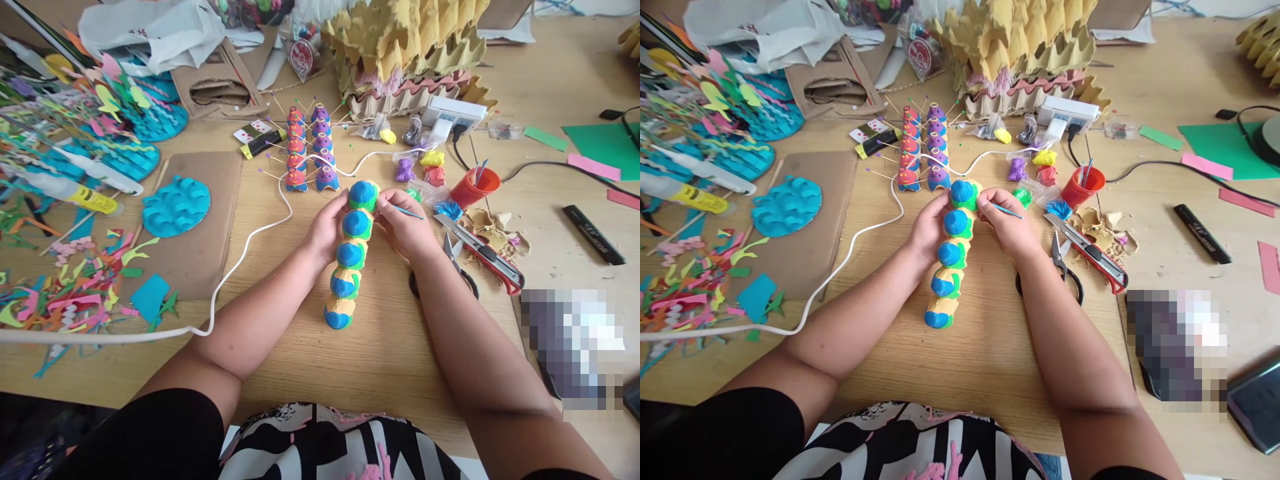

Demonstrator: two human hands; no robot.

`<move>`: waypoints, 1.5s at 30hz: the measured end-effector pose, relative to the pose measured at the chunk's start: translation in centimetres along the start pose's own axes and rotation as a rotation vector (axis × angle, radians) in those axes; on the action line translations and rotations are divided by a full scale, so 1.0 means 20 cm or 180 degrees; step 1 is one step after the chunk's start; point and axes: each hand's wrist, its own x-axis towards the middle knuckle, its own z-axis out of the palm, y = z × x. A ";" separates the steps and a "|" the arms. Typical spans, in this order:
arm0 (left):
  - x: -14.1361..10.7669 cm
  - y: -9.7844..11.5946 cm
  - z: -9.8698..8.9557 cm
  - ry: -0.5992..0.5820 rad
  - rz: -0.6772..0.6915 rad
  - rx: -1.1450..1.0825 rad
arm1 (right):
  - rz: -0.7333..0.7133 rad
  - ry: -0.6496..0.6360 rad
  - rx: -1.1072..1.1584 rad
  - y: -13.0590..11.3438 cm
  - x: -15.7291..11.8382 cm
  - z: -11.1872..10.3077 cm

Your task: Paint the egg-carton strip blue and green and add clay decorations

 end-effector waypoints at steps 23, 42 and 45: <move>0.01 -0.02 -0.06 0.0008 -0.0048 -0.0289 | -0.0047 -0.0154 0.0218 -0.07 0.00 0.00; 0.01 -0.01 -0.09 -0.0113 -0.0774 -0.0895 | -0.0623 0.0013 -0.0212 0.01 0.03 -0.04; 0.01 0.00 -0.08 -0.0087 -0.0832 -0.1084 | -0.0618 0.0002 -0.0203 0.00 0.03 -0.04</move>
